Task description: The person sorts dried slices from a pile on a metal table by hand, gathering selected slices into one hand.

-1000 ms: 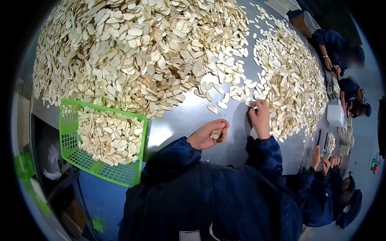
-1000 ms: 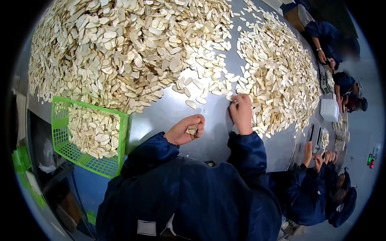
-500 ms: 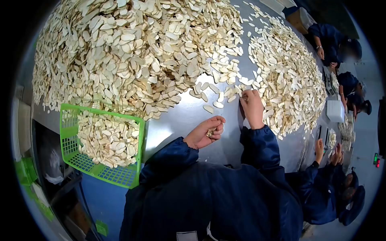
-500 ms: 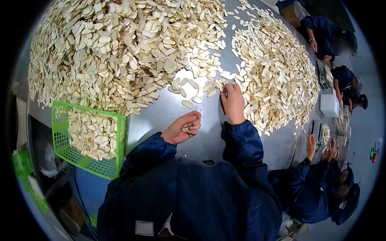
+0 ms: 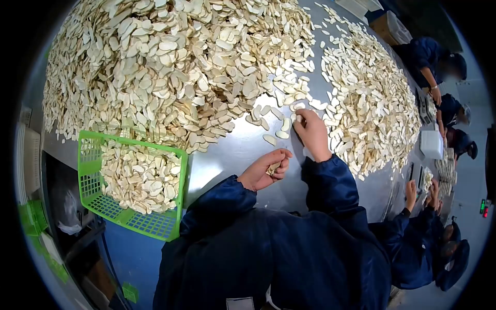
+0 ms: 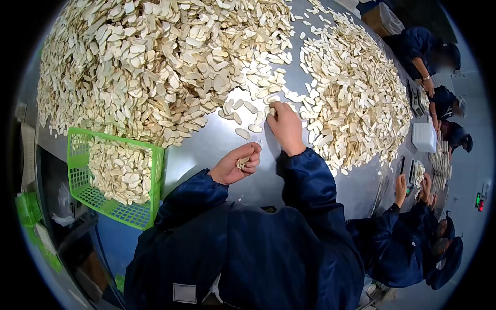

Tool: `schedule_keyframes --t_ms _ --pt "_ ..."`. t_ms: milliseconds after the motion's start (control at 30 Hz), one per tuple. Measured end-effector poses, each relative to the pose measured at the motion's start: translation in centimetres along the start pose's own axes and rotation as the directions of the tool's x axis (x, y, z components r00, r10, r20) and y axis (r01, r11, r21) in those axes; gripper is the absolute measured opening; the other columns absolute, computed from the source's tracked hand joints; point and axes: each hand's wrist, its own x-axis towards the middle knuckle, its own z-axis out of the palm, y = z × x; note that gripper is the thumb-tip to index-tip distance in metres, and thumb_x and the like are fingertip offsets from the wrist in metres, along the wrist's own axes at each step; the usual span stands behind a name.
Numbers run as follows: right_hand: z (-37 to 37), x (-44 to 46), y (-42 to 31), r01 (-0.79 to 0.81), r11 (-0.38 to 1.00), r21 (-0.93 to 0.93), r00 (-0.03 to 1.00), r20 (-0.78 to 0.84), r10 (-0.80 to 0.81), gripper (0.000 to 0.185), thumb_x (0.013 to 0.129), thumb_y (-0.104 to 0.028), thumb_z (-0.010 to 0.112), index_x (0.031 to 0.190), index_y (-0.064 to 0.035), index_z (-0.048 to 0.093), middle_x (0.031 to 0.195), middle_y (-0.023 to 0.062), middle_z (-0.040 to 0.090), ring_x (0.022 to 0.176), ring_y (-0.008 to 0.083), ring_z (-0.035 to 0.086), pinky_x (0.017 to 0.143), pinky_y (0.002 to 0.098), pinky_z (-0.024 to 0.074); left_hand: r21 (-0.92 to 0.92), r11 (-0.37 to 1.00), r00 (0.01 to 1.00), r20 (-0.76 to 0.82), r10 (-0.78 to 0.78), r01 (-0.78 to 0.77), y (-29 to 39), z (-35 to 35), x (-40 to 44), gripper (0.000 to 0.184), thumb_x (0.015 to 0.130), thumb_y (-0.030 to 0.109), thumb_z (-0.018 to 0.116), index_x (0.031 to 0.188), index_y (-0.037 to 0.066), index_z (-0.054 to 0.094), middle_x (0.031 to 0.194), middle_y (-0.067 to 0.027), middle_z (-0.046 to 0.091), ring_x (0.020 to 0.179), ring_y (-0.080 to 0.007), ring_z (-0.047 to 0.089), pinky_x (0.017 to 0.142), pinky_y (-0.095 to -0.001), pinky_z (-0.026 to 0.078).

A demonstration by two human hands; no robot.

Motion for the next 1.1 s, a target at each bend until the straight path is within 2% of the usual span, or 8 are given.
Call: schedule_keyframes --t_ms 167,267,333,433,533,700,1033,1100 --pt "-3.2 -1.5 3.0 -0.342 0.854 0.393 0.935 0.237 0.265 0.021 0.083 -0.006 0.059 0.102 0.0012 0.063 0.072 -0.0029 0.056 0.065 0.0035 0.048 0.057 0.0196 0.0384 -0.04 0.999 1.0 0.017 -0.011 0.012 0.0 -0.4 0.1 0.015 0.094 0.018 0.052 0.103 0.005 0.053 0.076 0.0001 0.046 0.065 -0.0076 0.04 0.055 -0.0192 0.034" --pt "-5.9 -2.9 4.2 -0.396 0.834 0.384 0.91 0.283 0.302 0.02 0.082 -0.008 0.06 0.099 0.0 0.065 0.069 -0.0012 0.057 0.061 0.0063 0.049 0.055 0.022 0.0396 -0.071 0.997 0.998 -0.043 0.038 -0.041 0.1 0.0 0.1 0.021 0.094 0.019 0.053 0.108 0.004 0.053 0.08 -0.0013 0.049 0.069 -0.0087 0.044 0.06 -0.021 0.039" --pt "-7.4 -3.5 5.8 -0.44 0.863 0.25 0.885 0.287 0.368 0.022 0.08 -0.009 0.058 0.098 0.0013 0.066 0.07 0.0055 0.061 0.064 0.0101 0.055 0.058 0.0241 0.043 -0.01 0.992 0.989 -0.086 0.122 -0.123 0.3 0.0 0.1 0.028 0.094 0.022 0.053 0.116 0.005 0.053 0.097 -0.0043 0.056 0.088 -0.0128 0.053 0.078 -0.0277 0.045" --pt "-7.9 -3.3 6.7 -0.24 0.971 -0.012 0.971 0.0 0.24 0.023 0.08 -0.01 0.058 0.098 0.0015 0.066 0.08 0.014 0.067 0.07 0.0215 0.063 0.064 0.0298 0.0484 0.038 0.976 0.957 -0.196 0.216 -0.212 0.6 0.5 -0.1 0.03 0.093 0.022 0.053 0.119 0.006 0.052 0.114 -0.0071 0.056 0.105 -0.0166 0.054 0.092 -0.0346 0.042" --pt "-7.8 -1.5 5.4 -0.288 0.957 0.036 0.957 -0.031 0.289 0.022 0.081 -0.011 0.059 0.098 0.0014 0.066 0.085 0.0163 0.068 0.074 0.026 0.065 0.068 0.0319 0.0499 -0.054 0.974 0.964 -0.164 0.209 -0.22 0.9 0.1 -0.4 0.031 0.093 0.021 0.054 0.12 0.006 0.051 0.112 -0.0076 0.056 0.102 -0.0168 0.054 0.09 -0.0338 0.044" --pt "-4.9 0.3 4.8 -0.206 0.978 0.042 0.978 0.029 0.205 0.017 0.08 -0.013 0.061 0.092 -0.0021 0.068 0.081 0.0133 0.068 0.071 0.0274 0.064 0.065 0.0326 0.0492 -0.297 0.916 0.962 -0.12 0.244 -0.269 1.5 -0.1 -0.7 0.019 0.094 0.014 0.053 0.111 0.006 0.052 0.09 -0.0034 0.053 0.069 -0.0092 0.047 0.054 -0.0187 0.04" --pt "-5.3 -0.8 5.5 -0.313 0.947 -0.073 0.946 0.064 0.317 0.014 0.077 -0.014 0.064 0.085 -0.0029 0.066 0.078 0.0131 0.065 0.074 0.0313 0.061 0.066 0.0381 0.048 -0.21 0.959 0.981 -0.072 0.178 -0.19 1.4 -0.5 -0.9 0.011 0.098 0.02 0.048 0.103 0.01 0.052 0.072 0.0031 0.041 0.042 -0.001 0.031 0.037 -0.0144 0.023" --pt "-4.7 -1.6 5.0 -0.106 0.98 -0.169 0.994 -0.022 0.103 0.014 0.075 -0.013 0.067 0.084 -0.0026 0.065 0.078 0.0136 0.062 0.077 0.0317 0.06 0.067 0.0389 0.0472 -0.169 0.973 0.987 -0.054 0.152 -0.159 1.3 -0.5 -0.8 0.015 0.1 0.023 0.044 0.103 0.01 0.053 0.071 0.0031 0.04 0.041 -0.0019 0.03 0.036 -0.0157 0.022"
